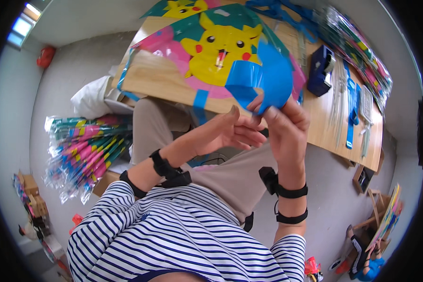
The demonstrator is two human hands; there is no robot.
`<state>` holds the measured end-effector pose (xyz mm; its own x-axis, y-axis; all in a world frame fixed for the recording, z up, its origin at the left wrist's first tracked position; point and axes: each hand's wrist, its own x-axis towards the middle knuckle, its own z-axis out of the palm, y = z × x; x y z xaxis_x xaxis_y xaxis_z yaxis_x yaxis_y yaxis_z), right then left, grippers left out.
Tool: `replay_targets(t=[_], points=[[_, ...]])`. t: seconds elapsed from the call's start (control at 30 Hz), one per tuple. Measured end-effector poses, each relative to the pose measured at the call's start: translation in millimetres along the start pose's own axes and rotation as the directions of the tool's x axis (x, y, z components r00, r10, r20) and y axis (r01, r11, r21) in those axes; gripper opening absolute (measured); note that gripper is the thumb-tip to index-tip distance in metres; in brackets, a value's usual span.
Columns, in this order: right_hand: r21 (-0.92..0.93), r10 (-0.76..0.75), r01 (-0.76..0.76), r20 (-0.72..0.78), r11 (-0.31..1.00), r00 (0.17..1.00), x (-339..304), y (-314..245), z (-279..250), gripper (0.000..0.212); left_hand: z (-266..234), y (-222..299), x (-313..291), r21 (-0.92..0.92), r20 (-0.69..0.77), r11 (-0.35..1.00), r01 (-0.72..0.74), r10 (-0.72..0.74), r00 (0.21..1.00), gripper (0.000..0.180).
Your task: Taping the edges and plastic components of a character-themed kite.
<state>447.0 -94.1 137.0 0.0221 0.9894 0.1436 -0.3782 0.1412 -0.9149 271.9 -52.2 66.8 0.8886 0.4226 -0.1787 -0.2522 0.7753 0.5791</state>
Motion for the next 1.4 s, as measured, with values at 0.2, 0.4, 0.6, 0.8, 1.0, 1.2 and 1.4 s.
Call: replay_targets(t=[0.2, 0.4, 0.6, 0.8, 1.0, 1.2, 1.4], points=[[-0.308, 0.065, 0.012, 0.24, 0.951, 0.969, -32, 36, 33, 0.01, -10, 23, -35, -0.251, -0.083, 0.904, -0.345, 0.336, 0.938, 0.068], [-0.553, 0.151, 0.035, 0.288, 0.833, 0.946, -52, 49, 44, 0.014, -34, 41, -62, 0.023, -0.416, 0.892, -0.452, 0.42, 0.807, 0.038], [-0.532, 0.142, -0.01, 0.207, 0.847, 0.968, -57, 58, 41, 0.013, -56, 54, -81, -0.165, -0.24, 0.834, -0.527, 0.484, 0.841, 0.036], [-0.427, 0.202, -0.15, 0.079, 0.892, 0.976, -63, 70, 34, 0.015, -55, 57, -87, 0.066, -0.326, 0.852, -0.519, 0.51, 0.796, 0.035], [-0.235, 0.202, -0.213, -0.069, 0.948, 0.977, -60, 62, 45, 0.016, -78, 39, -84, 0.671, -0.473, 0.681, -0.294, 0.698, 0.537, 0.02], [-0.042, 0.164, -0.172, -0.151, 0.984, 0.975, -40, 61, 49, 0.019, -62, 23, -100, 0.636, -0.31, 0.755, -0.158, 0.439, 0.843, 0.025], [0.043, 0.06, -0.058, -0.029, 0.997, 0.998, -35, 72, 68, 0.021, -30, -6, -81, -0.029, -0.171, 0.991, -0.128, 0.121, 0.978, 0.051]])
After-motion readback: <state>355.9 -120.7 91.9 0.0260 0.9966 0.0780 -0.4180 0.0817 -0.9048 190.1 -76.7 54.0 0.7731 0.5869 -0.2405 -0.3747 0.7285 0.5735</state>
